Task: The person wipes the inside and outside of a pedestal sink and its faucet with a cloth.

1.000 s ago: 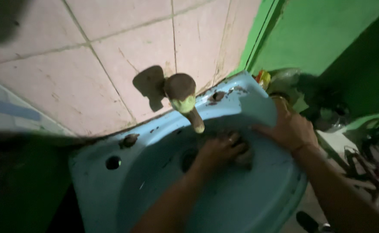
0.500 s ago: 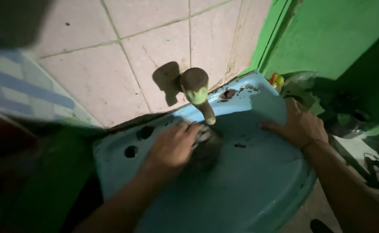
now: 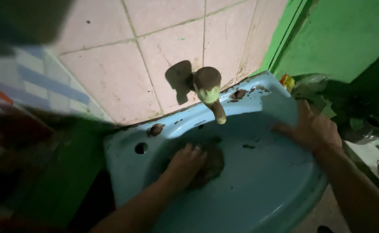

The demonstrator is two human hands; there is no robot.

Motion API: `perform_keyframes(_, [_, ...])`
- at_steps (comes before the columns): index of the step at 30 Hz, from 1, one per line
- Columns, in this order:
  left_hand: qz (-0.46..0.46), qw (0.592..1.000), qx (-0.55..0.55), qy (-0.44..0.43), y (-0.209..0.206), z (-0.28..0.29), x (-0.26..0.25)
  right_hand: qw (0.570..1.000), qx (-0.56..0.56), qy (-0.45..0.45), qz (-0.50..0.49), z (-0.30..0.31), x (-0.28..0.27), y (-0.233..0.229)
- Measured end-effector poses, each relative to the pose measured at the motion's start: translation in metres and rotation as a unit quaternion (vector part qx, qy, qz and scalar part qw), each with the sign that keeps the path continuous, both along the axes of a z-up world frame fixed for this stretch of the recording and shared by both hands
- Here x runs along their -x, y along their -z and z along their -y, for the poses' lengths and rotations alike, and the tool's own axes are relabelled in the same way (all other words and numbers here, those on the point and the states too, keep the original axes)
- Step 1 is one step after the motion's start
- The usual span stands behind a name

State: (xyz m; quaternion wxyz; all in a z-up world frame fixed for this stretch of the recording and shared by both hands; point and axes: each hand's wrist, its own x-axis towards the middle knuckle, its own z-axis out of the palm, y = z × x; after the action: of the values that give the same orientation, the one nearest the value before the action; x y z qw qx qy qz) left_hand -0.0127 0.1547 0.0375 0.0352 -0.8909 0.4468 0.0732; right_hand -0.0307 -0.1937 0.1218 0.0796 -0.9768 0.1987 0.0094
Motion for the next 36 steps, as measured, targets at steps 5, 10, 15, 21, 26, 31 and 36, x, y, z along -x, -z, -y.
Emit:
perform_keyframes(5, [-0.186, 0.969, -0.027, -0.16, -0.014, -0.008, 0.009, 1.0, 0.014, -0.011, 0.017, -0.002, 0.001, -0.003])
perform_keyframes(10, [-0.306, 0.944, -0.052, -0.111, -0.018, -0.027, 0.005, 1.0, -0.016, 0.007, 0.002, -0.004, 0.001, -0.005])
perform_keyframes(15, [-0.344, 0.938, -0.003, -0.044, 0.002, -0.003, 0.007, 1.0, -0.018, 0.004, 0.009, -0.006, -0.001, -0.002])
perform_keyframes(21, [-0.313, 0.944, 0.078, -0.063, 0.011, 0.1, 0.017, 0.999, 0.016, 0.05, -0.016, -0.003, 0.0, 0.009])
perform_keyframes(26, [-0.085, 0.955, 0.265, -0.103, 0.03, 0.14, 0.008, 0.996, 0.037, 0.04, 0.063, -0.001, -0.001, 0.018])
perform_keyframes(31, [-0.004, 0.952, 0.303, -0.053, 0.047, 0.145, 0.002, 0.998, 0.002, 0.046, 0.037, -0.004, -0.001, 0.008])
perform_keyframes(36, [-0.108, 0.982, 0.144, -0.055, 0.037, 0.129, -0.004, 0.999, 0.016, 0.033, 0.034, -0.006, 0.006, 0.008])
